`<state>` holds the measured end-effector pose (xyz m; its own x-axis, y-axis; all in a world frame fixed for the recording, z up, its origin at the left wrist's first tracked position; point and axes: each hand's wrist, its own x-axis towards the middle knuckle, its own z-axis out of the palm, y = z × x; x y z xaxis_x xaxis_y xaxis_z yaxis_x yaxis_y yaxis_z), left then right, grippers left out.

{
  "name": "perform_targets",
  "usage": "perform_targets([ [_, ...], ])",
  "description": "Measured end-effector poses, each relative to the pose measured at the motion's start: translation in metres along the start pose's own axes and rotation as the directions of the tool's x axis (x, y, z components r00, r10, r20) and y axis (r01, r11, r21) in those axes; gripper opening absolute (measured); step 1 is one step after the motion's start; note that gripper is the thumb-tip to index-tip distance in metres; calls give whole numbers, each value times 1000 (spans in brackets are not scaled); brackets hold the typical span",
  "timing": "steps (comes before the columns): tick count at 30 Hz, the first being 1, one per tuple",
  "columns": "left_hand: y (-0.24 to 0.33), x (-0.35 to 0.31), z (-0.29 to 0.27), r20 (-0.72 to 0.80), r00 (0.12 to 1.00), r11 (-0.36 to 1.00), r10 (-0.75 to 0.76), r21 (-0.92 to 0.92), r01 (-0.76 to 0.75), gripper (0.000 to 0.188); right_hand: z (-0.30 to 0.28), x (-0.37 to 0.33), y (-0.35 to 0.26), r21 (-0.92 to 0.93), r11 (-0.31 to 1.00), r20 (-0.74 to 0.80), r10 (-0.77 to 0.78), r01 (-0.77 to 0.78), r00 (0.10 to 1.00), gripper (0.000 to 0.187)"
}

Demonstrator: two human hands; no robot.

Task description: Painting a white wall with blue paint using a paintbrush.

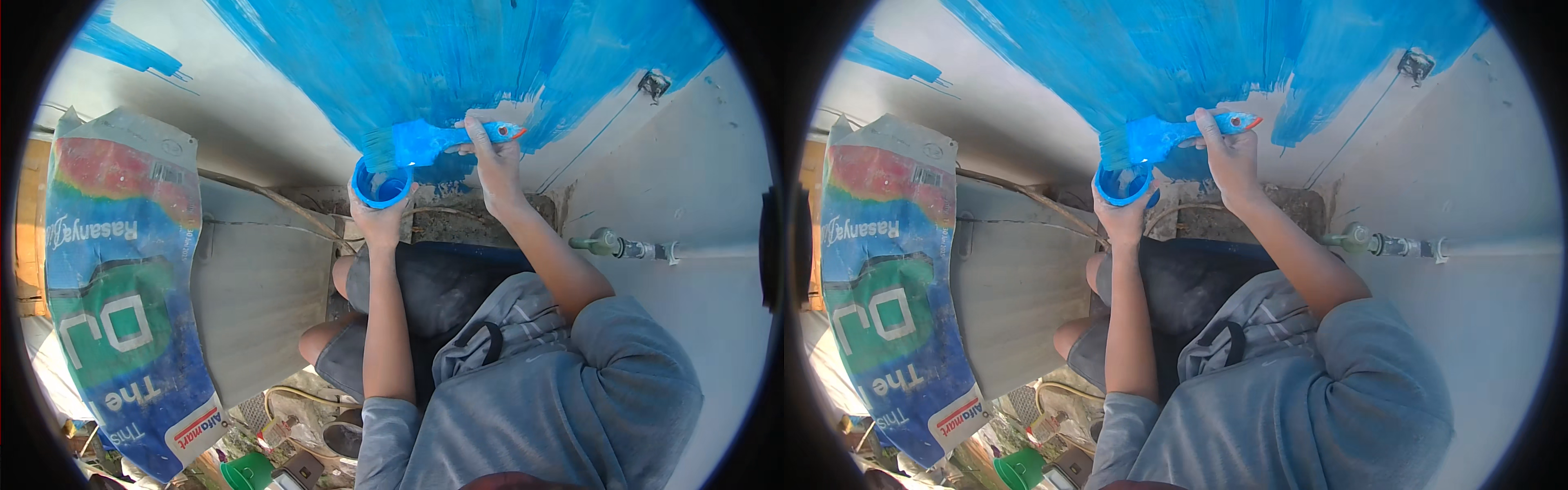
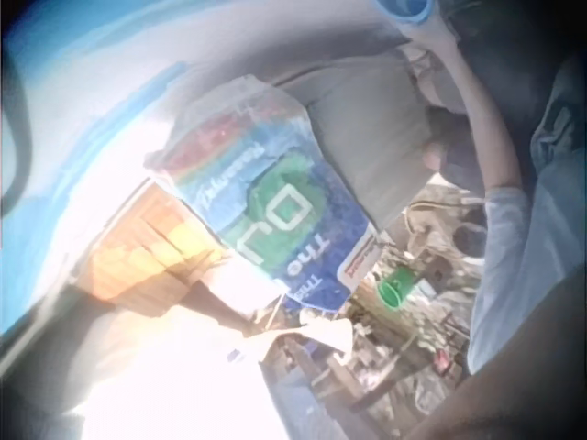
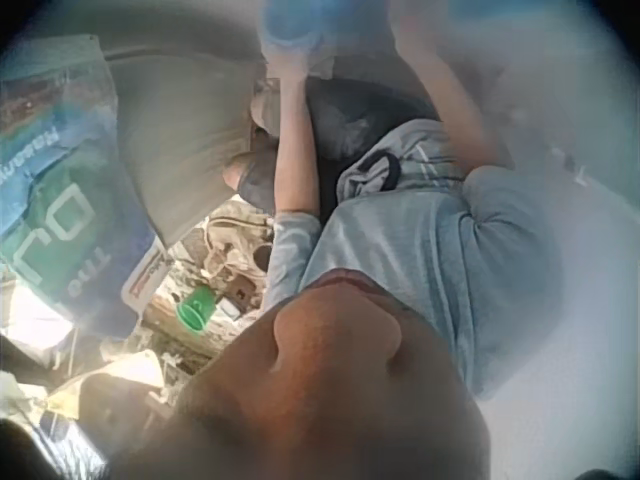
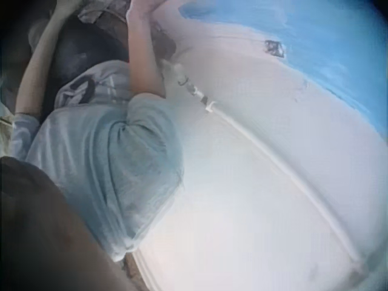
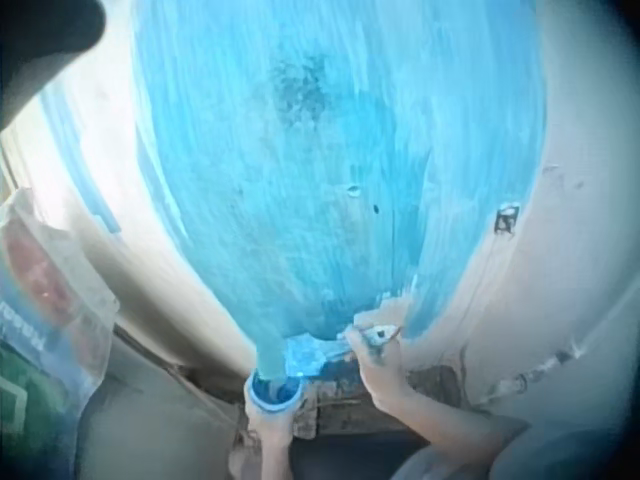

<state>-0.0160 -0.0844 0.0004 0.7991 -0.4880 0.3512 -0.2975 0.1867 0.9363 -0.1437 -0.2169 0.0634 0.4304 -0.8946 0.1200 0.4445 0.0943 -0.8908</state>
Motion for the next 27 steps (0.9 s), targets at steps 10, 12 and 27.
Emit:
perform_targets([
  [10,-20,-22,4,27,990,987,-138,90,135,74,-30,-10,42,-257,957,161,-96,136,982,14],
  [12,-19,-21,2,38,992,986,-123,116,118,74,-30,-12,44,-351,895,251,-192,274,949,12],
  [27,-12,-25,-5,10,999,955,37,293,-39,64,7,-5,39,-530,560,643,-223,636,732,11],
])
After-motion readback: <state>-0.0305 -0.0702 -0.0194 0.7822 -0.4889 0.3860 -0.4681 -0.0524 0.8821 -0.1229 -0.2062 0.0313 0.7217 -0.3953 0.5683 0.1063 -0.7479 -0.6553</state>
